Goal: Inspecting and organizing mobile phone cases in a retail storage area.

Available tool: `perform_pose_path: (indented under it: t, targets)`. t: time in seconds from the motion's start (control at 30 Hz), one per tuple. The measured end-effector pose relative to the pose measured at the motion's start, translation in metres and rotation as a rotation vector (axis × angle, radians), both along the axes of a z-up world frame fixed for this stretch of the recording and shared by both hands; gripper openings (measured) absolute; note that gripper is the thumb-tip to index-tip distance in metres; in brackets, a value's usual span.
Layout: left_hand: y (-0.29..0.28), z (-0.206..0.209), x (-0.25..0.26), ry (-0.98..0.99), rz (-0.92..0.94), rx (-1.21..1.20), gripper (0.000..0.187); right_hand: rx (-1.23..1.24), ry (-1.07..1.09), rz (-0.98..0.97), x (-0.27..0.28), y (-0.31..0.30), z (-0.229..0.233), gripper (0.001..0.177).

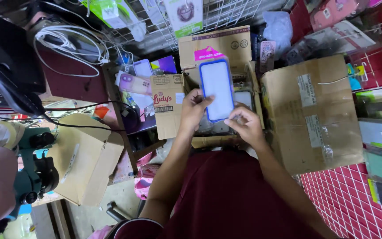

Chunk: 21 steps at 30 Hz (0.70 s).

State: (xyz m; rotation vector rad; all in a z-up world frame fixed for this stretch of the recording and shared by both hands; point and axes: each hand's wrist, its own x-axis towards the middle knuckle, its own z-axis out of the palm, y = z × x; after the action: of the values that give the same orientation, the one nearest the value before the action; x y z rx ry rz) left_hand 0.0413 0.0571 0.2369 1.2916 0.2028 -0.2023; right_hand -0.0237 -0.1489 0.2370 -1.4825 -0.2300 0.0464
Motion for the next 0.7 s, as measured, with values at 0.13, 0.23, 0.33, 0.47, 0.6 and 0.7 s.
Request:
perform_pose_path:
  t: [0.13,0.23,0.33,0.47,0.6,0.7]
  targets:
    - [-0.005,0.010,-0.004,-0.012,-0.048,0.067,0.011,0.001,-0.062,-0.001,-0.004,-0.003,0.009,0.015]
    - [-0.006,0.004,-0.010,-0.254,-0.087,0.119,0.020,-0.056,0.087,-0.057,-0.010,-0.001,0.012,0.018]
    - [-0.011,0.029,-0.012,-0.194,-0.141,0.087,0.012,0.172,0.157,-0.106,-0.012,0.007,0.021,0.015]
    - [-0.013,0.035,-0.018,-0.090,-0.175,-0.060,0.019,0.221,0.094,-0.211,-0.014,0.009,0.011,0.019]
    - [-0.015,0.116,-0.034,-0.366,-0.252,-0.019,0.085,0.179,0.091,-0.341,-0.008,0.003,0.004,0.020]
    - [-0.008,0.102,-0.044,-0.862,-0.193,0.553,0.053,0.204,0.033,-0.323,-0.009,0.002,0.007,0.022]
